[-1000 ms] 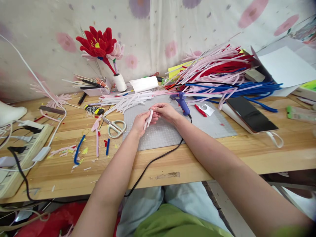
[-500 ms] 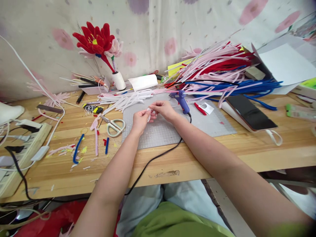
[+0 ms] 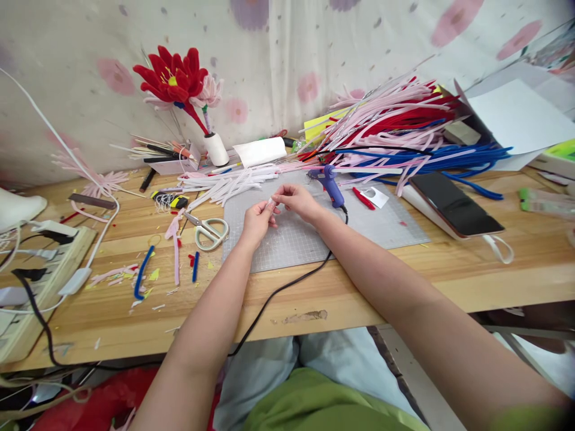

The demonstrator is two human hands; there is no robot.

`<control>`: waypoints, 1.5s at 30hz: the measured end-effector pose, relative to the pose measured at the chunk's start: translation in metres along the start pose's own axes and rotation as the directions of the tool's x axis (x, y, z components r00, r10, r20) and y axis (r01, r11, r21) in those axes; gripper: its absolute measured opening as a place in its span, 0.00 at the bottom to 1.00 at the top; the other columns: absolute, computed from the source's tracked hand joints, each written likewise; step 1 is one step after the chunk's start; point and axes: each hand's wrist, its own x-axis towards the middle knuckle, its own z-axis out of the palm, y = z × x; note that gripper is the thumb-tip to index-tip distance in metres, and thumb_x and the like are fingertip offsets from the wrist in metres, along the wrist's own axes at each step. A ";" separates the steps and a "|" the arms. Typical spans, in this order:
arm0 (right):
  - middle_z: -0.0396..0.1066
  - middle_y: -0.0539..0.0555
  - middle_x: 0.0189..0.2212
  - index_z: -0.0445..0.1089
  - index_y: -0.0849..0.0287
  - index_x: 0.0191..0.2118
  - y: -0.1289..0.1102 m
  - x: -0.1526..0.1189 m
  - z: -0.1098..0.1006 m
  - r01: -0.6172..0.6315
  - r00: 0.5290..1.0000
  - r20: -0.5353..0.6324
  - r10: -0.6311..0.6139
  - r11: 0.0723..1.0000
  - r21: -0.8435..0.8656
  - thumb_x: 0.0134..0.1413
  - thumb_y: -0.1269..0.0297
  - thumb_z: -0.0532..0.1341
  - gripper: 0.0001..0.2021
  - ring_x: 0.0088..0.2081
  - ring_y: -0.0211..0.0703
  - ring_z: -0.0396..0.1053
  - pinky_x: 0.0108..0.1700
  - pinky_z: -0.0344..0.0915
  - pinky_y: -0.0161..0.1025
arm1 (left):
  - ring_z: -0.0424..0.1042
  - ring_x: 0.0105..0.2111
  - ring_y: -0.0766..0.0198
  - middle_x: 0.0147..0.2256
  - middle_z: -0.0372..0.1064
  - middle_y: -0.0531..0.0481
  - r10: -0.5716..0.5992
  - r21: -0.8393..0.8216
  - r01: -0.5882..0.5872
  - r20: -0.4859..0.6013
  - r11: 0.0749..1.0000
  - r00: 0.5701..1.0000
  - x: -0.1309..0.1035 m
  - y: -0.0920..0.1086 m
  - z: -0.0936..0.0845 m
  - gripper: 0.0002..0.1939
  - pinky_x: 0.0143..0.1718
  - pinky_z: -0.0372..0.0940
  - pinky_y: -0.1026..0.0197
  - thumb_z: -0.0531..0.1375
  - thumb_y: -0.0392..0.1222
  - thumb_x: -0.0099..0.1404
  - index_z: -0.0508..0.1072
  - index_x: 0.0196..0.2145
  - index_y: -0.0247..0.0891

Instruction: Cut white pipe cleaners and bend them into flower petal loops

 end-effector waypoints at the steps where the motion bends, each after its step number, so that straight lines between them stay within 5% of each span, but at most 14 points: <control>1: 0.64 0.46 0.18 0.63 0.62 0.22 0.000 0.000 0.001 -0.003 0.999 -0.032 0.004 1.000 0.017 0.41 0.66 0.64 0.09 0.18 0.27 0.53 0.19 0.48 0.29 | 0.58 0.15 0.74 0.21 0.68 0.52 0.013 0.031 -0.013 -0.003 0.999 1.000 -0.001 0.000 0.000 0.11 0.20 0.58 0.68 0.61 0.46 0.56 0.73 0.25 0.35; 6: 0.60 0.46 0.15 0.60 0.62 0.21 0.003 -0.001 0.007 -0.127 0.986 -0.078 0.148 0.966 0.225 0.41 0.69 0.63 0.09 0.17 0.28 0.53 0.18 0.44 0.29 | 0.68 0.24 0.67 0.22 0.70 0.51 0.201 0.304 -0.160 -0.107 0.939 0.974 -0.004 0.001 -0.001 0.05 0.27 0.58 0.68 0.62 0.42 0.54 0.75 0.25 0.39; 10: 0.60 0.47 0.16 0.60 0.62 0.22 0.002 -0.003 0.007 -0.162 0.985 -0.014 0.174 0.943 0.290 0.43 0.69 0.62 0.09 0.16 0.26 0.51 0.17 0.41 0.29 | 0.64 0.20 0.70 0.21 0.68 0.52 0.194 0.264 -0.174 -0.052 0.949 0.980 -0.004 -0.001 0.001 0.09 0.24 0.57 0.68 0.59 0.45 0.58 0.73 0.25 0.38; 13: 0.61 0.46 0.17 0.62 0.63 0.22 0.000 -0.004 0.004 -0.076 0.995 -0.048 0.085 0.983 0.168 0.44 0.68 0.62 0.08 0.16 0.26 0.53 0.18 0.47 0.29 | 0.55 0.14 0.73 0.19 0.61 0.55 0.135 0.147 -0.133 -0.006 0.980 0.991 0.000 -0.007 -0.001 0.14 0.17 0.55 0.69 0.55 0.50 0.61 0.69 0.26 0.37; 20: 0.61 0.45 0.18 0.64 0.62 0.25 0.002 -0.004 0.001 -0.021 0.996 0.084 0.016 0.998 0.064 0.41 0.59 0.64 0.12 0.18 0.28 0.52 0.20 0.49 0.30 | 0.52 0.14 0.75 0.17 0.55 0.57 0.112 0.110 -0.102 -0.085 0.989 0.990 0.001 -0.011 -0.005 0.16 0.14 0.51 0.70 0.54 0.51 0.61 0.66 0.23 0.35; 25: 0.63 0.47 0.19 0.62 0.61 0.23 0.002 -0.003 0.005 0.142 0.989 -0.024 -0.143 0.989 -0.037 0.41 0.64 0.62 0.09 0.22 0.32 0.58 0.27 0.55 0.33 | 0.51 0.15 0.76 0.19 0.57 0.57 0.028 -0.057 -0.032 -0.073 0.998 0.997 -0.005 -0.003 0.003 0.15 0.13 0.48 0.70 0.55 0.49 0.61 0.69 0.26 0.34; 30: 0.60 0.47 0.20 0.62 0.60 0.19 -0.002 -0.003 0.005 0.321 0.928 -0.115 -0.353 0.918 -0.231 0.37 0.69 0.61 0.06 0.26 0.34 0.57 0.30 0.55 0.35 | 0.53 0.15 0.77 0.19 0.57 0.56 -0.053 -0.157 0.059 0.043 0.986 0.998 -0.007 0.006 0.000 0.15 0.14 0.48 0.71 0.56 0.49 0.60 0.70 0.26 0.32; 35: 0.62 0.47 0.19 0.63 0.61 0.23 0.001 -0.002 -0.008 0.122 0.992 0.047 -0.120 0.991 -0.045 0.38 0.60 0.62 0.10 0.21 0.31 0.53 0.25 0.51 0.33 | 0.58 0.17 0.75 0.23 0.63 0.53 -0.046 -0.074 0.050 0.056 0.996 0.997 -0.007 0.005 -0.002 0.15 0.16 0.57 0.69 0.58 0.49 0.58 0.70 0.28 0.33; 40: 0.61 0.46 0.18 0.64 0.62 0.25 0.004 -0.001 -0.016 0.028 0.988 0.150 -0.025 0.999 -0.017 0.39 0.56 0.62 0.13 0.20 0.30 0.53 0.23 0.49 0.33 | 0.51 0.15 0.76 0.20 0.56 0.57 -0.050 -0.029 0.052 0.085 0.998 0.995 -0.007 0.003 -0.003 0.15 0.17 0.59 0.68 0.60 0.49 0.56 0.67 0.23 0.34; 45: 0.58 0.46 0.17 0.61 0.61 0.21 -0.001 -0.001 -0.007 0.085 0.992 -0.062 -0.110 0.944 -0.320 0.44 0.64 0.59 0.08 0.21 0.32 0.52 0.26 0.50 0.34 | 0.54 0.16 0.75 0.16 0.54 0.58 0.005 0.121 -0.014 0.077 0.993 0.997 -0.004 -0.004 -0.004 0.15 0.18 0.59 0.69 0.60 0.51 0.55 0.68 0.24 0.35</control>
